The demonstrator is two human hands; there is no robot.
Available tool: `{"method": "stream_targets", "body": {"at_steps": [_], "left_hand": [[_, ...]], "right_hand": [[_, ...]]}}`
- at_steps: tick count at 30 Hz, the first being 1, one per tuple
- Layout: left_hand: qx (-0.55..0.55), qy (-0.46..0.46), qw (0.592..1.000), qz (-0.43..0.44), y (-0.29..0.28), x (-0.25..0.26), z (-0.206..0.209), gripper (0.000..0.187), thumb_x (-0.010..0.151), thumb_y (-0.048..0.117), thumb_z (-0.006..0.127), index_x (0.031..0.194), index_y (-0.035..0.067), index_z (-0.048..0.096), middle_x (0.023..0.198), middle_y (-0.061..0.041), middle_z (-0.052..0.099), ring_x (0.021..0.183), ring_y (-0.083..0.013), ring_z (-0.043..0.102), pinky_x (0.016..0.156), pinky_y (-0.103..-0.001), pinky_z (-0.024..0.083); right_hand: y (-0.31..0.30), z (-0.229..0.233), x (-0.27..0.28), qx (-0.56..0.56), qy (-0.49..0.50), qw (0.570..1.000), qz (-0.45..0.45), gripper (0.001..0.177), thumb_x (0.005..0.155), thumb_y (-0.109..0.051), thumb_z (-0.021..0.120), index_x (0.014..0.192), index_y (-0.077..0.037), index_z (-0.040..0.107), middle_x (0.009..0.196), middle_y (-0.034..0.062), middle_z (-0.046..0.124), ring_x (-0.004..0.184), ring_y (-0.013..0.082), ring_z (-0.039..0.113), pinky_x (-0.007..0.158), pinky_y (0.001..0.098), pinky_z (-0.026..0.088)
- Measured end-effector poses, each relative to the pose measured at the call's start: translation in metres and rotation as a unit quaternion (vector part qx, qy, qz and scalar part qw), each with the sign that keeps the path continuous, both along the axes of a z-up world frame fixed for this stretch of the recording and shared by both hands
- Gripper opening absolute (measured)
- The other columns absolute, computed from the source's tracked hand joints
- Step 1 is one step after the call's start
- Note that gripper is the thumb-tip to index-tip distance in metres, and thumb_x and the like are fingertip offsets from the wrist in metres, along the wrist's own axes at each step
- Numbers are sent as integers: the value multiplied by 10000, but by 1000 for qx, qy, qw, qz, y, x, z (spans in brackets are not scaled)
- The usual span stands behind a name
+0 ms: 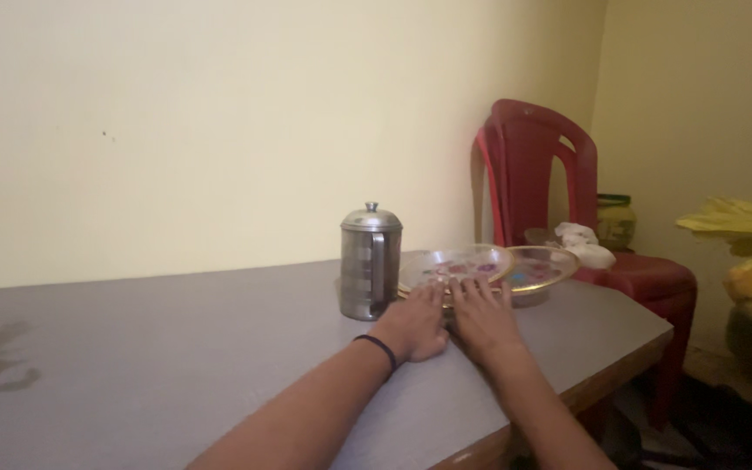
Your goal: The person moves a tray, several plates, a metal canister, and a small potted plant from a table to the floor. They place the items on the floor near a set of cups, arranging them in a specific order.
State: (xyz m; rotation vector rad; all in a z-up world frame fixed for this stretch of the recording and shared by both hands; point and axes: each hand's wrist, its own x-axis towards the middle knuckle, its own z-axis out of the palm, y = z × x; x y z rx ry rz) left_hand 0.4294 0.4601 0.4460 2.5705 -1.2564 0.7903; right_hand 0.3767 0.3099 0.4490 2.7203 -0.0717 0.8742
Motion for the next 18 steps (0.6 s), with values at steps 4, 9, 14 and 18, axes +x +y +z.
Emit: {"method": "stream_targets", "body": {"at_steps": [4, 9, 14, 18], "left_hand": [[-43, 24, 999, 4, 7, -15, 4, 806, 877, 286, 588, 1546, -43, 283, 1479, -236, 458, 1385, -350, 456, 1075, -480, 464], [-80, 29, 996, 11, 10, -22, 7, 705, 844, 229, 633, 1477, 12, 409, 1407, -149, 508, 1331, -328, 502, 1040, -476, 495], [-105, -2, 994, -2, 10, -24, 6, 558, 832, 153, 657, 1352, 32, 496, 1357, -138, 474, 1276, -336, 511, 972, -486, 525], [-137, -37, 990, -12, 9, -29, 6, 433, 838, 70, 655, 1252, 40, 530, 1311, -133, 484, 1216, -344, 527, 923, -488, 535]], "right_hand": [[2, 1, -1, -28, -87, 995, 46, 590, 816, -320, 711, 1340, -111, 539, 1412, 106, 514, 1430, 276, 368, 1163, 584, 242], [-4, -4, 5, -84, -137, 985, 69, 403, 861, -209, 639, 1244, -89, 599, 1380, 153, 534, 1399, 315, 390, 1130, 566, 258], [-1, 0, 1, -122, -151, 979, 62, 377, 861, -174, 611, 1221, -66, 627, 1327, 140, 575, 1348, 293, 439, 1117, 530, 301], [6, 12, -7, -143, -146, 978, 38, 379, 867, -171, 629, 1233, -73, 638, 1291, 124, 595, 1286, 283, 481, 1069, 510, 355]]}}
